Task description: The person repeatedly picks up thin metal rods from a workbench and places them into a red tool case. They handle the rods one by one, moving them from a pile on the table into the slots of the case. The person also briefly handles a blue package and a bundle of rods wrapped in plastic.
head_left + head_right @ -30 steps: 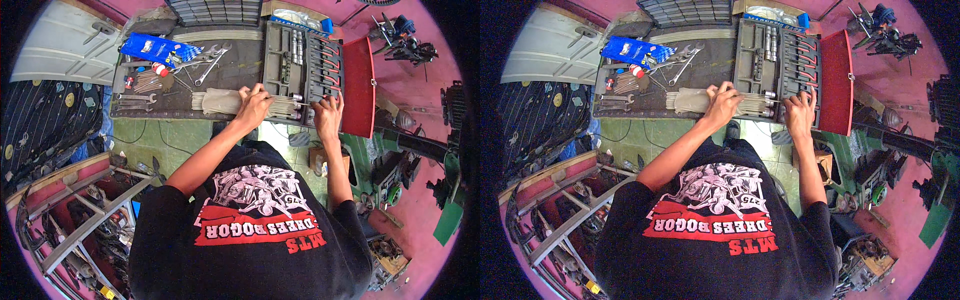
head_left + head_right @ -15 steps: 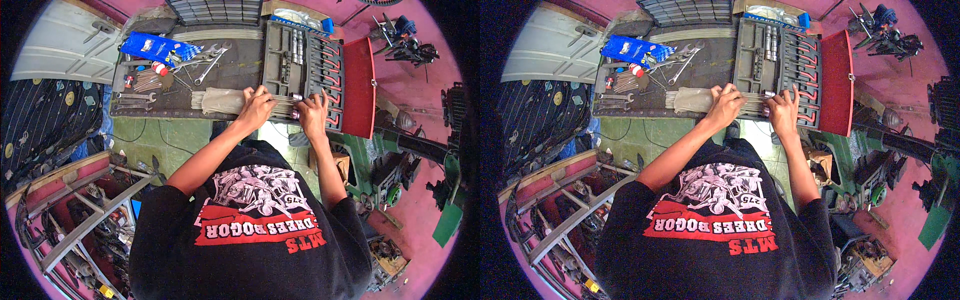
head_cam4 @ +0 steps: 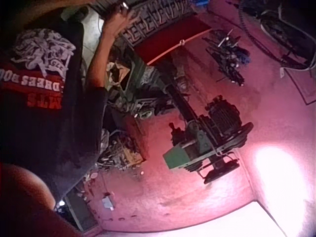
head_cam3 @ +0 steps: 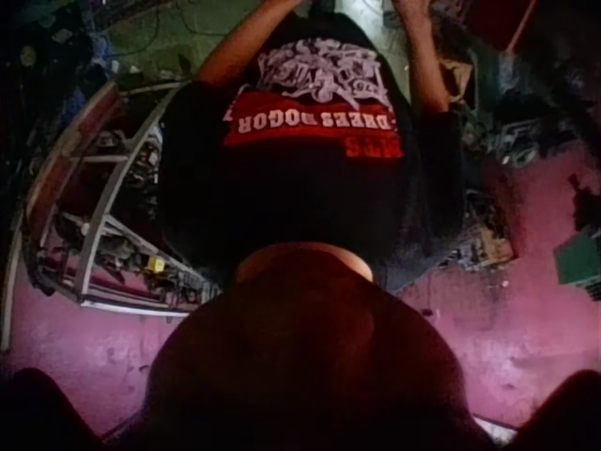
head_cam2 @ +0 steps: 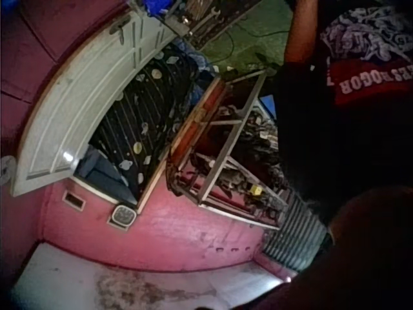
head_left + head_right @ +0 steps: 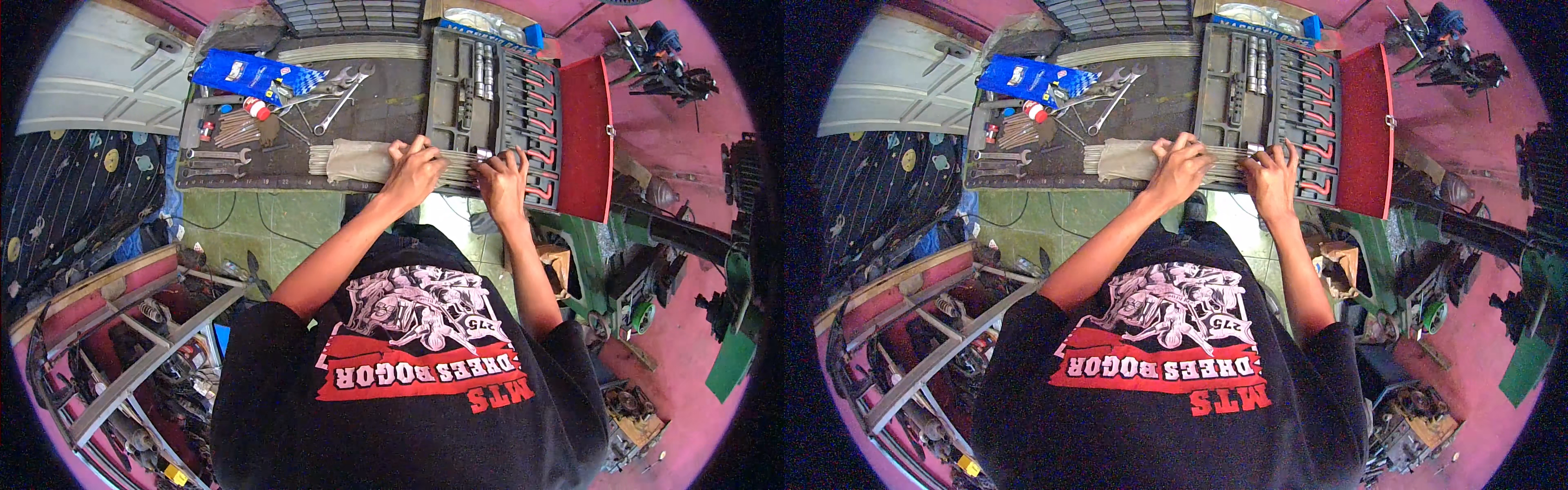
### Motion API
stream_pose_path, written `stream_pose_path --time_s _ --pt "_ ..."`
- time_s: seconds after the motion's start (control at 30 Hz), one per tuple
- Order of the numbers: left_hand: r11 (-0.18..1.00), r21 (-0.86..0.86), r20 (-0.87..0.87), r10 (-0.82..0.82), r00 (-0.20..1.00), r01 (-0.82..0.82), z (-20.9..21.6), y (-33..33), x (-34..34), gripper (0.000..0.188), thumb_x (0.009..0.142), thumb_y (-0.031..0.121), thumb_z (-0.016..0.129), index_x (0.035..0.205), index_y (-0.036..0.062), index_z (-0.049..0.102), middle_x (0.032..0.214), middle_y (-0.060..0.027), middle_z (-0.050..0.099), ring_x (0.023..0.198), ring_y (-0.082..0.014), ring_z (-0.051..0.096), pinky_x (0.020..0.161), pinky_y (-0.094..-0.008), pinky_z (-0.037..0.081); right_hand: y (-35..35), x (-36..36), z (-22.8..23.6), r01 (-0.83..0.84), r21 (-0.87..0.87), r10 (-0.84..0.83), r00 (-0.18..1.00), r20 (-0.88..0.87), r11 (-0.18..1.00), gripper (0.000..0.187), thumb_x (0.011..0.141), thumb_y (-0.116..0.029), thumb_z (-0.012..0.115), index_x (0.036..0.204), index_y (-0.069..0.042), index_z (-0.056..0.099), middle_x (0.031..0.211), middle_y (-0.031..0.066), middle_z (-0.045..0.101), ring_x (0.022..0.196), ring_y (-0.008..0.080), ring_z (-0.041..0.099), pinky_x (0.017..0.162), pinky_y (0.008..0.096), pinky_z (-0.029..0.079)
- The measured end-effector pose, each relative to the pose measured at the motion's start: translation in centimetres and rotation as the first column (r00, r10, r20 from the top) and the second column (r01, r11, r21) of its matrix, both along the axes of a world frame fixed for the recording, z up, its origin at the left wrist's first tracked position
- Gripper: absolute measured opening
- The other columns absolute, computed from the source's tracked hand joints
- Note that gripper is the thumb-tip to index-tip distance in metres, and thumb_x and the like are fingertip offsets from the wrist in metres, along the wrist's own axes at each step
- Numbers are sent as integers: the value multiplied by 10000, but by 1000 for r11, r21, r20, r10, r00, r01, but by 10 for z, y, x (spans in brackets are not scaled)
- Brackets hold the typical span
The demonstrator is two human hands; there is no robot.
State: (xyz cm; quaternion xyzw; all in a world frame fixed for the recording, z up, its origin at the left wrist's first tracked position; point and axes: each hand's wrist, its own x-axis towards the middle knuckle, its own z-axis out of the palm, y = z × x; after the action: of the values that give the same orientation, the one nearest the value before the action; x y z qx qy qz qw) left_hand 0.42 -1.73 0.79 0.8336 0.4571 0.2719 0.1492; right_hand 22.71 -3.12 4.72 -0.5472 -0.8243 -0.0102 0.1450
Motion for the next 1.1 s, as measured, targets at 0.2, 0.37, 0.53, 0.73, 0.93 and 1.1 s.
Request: stream_pose_path --time_s 0.2,0.37,0.53,0.73,0.93,1.1 --pt "995 46 185 75 980 -85 7 -3 -6 202 801 239 802 992 174 791 1039 59 718 1116 -189 578 967 -446 288 -10 4 -2 81 -32 -83 994 -75 996 205 821 -151 747 1023 -120 748 954 74 659 1031 287 585 1117 552 318" --pt "942 46 172 321 931 -333 16 -9 -63 213 842 214 774 1055 219 785 1113 70 736 1150 -180 589 999 -432 292 -29 15 0 190 -27 -191 977 -92 981 320 895 -217 717 1188 -89 698 1013 98 678 1045 308 582 1095 525 329" --pt "799 -20 -1 601 800 -601 -6 -28 -146 235 916 271 727 1133 193 773 1108 35 752 1236 -187 540 1003 -448 236 -63 4 4 333 -56 -337 934 -118 941 526 935 -212 683 1413 -52 533 1038 121 692 1049 319 577 1110 507 318" --pt "711 -126 -196 666 719 -692 -23 -65 -185 291 950 315 694 1207 191 750 1123 3 762 1327 -209 474 1035 -498 218 -93 -25 -2 398 -211 -421 904 -77 893 644 894 -162 682 1477 -5 460 1184 196 664 1239 323 528 1177 511 264" --pt "690 -168 -280 651 705 -704 -18 -69 -182 344 945 363 690 1245 202 741 1151 -42 757 1332 -205 476 1051 -500 222 -98 -44 -15 440 -281 -478 874 -83 853 662 892 -169 675 1487 7 443 1223 227 628 1267 346 507 1185 517 249" --pt "666 -157 -329 661 674 -729 -16 -59 -189 320 939 324 681 1221 191 751 1142 -30 757 1326 -219 472 1044 -518 215 -95 -50 -21 503 -305 -560 818 -133 808 666 887 -173 690 1498 -39 459 1261 222 600 1284 355 492 1180 504 261"
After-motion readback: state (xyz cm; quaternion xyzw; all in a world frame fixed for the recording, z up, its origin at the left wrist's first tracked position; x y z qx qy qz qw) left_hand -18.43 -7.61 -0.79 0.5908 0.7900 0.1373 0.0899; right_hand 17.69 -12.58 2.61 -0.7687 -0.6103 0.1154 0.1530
